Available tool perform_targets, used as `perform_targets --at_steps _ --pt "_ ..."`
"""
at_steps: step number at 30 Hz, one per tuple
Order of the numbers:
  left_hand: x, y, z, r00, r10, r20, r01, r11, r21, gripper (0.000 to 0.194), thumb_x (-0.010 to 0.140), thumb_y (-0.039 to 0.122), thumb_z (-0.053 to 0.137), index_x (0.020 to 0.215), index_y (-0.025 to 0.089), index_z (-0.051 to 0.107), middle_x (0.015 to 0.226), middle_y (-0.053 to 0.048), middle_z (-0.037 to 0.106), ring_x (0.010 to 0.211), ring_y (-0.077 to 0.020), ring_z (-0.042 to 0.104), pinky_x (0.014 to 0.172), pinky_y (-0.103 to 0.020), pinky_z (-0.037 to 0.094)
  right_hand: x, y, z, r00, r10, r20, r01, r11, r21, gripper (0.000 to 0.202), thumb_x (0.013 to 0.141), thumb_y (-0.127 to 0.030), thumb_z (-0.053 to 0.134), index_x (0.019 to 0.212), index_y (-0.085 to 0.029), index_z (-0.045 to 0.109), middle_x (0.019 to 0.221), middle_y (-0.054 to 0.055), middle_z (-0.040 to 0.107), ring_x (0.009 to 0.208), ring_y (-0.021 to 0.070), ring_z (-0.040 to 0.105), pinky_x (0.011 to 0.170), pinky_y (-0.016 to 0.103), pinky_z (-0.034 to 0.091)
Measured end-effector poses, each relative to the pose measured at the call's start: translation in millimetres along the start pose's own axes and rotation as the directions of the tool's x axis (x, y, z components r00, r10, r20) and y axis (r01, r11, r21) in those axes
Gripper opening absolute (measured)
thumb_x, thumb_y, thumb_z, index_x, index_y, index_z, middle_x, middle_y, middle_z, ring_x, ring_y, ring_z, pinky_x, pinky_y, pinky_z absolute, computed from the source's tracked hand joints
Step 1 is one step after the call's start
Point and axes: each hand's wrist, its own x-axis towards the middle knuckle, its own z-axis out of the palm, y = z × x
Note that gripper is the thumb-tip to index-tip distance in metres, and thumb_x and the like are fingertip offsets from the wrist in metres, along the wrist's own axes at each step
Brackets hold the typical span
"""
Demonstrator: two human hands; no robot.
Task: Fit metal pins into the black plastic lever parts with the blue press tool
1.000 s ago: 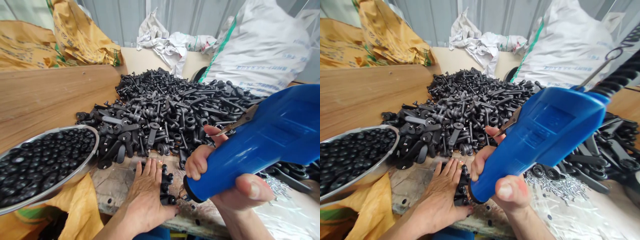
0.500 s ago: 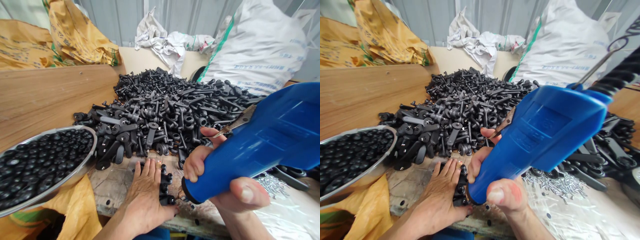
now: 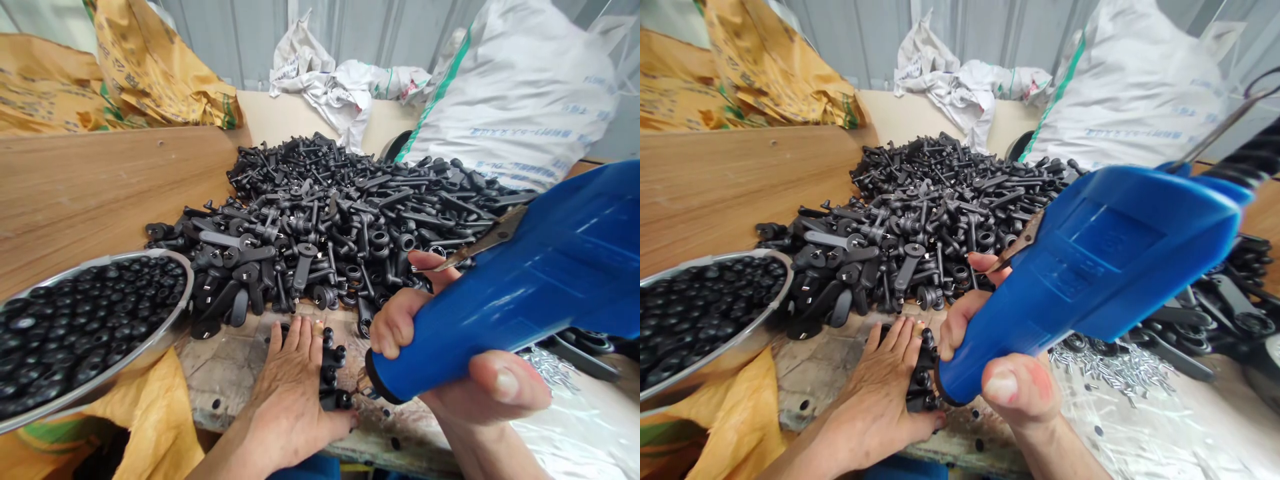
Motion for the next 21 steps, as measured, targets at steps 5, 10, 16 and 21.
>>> perform_targets --at_steps 5,10,16,21 --pt "-0.3 0.6 -3.8 1.000 -0.003 0.022 0.004 1.000 -0.012 0.104 0.062 0.079 0.034 0.136 0.008 0.015 0.142 -0.020 0.015 0.132 -0.0300 0.003 0.106 -0.052 -0.001 0.4 -0.9 0.1 1.000 -0.009 -0.006 0.009 1.000 -0.017 0.058 0.059 -0.041 0.072 0.111 -0.032 0.049 0.064 0.000 0.055 0.052 0.0168 0.049 0.049 0.029 0.038" --pt "-0.7 0.9 -3.6 1.000 -0.002 0.021 0.002 1.000 -0.015 0.104 0.062 0.079 0.035 0.136 0.009 0.015 0.143 -0.020 0.015 0.133 -0.0296 0.003 0.106 -0.051 -0.001 -0.4 -2.0 1.2 1.000 0.008 -0.015 -0.008 1.000 -0.018 0.061 0.057 -0.042 0.073 0.112 -0.031 0.048 0.063 -0.001 0.054 0.053 0.0172 0.049 0.050 0.030 0.038" --pt "-0.4 2.4 -3.5 1.000 -0.007 0.013 0.007 1.000 -0.014 0.103 0.062 0.078 0.035 0.136 0.009 0.016 0.142 -0.020 0.017 0.132 -0.0303 0.005 0.106 -0.052 0.000 0.4 -0.1 1.0 1.000 0.006 0.016 -0.005 1.000 -0.016 0.057 0.059 -0.041 0.072 0.111 -0.034 0.050 0.064 -0.001 0.054 0.053 0.0168 0.050 0.051 0.029 0.039" --pt "-0.1 1.9 -4.7 1.000 0.000 0.016 0.000 1.000 -0.008 0.102 0.063 0.077 0.035 0.135 0.008 0.018 0.142 -0.021 0.017 0.132 -0.0309 0.005 0.106 -0.053 0.000 -2.0 -0.7 2.0 1.000 0.010 0.009 -0.010 0.999 -0.052 0.058 0.057 -0.045 0.073 0.109 -0.033 0.050 0.063 -0.002 0.053 0.053 0.0164 0.049 0.051 0.029 0.039"
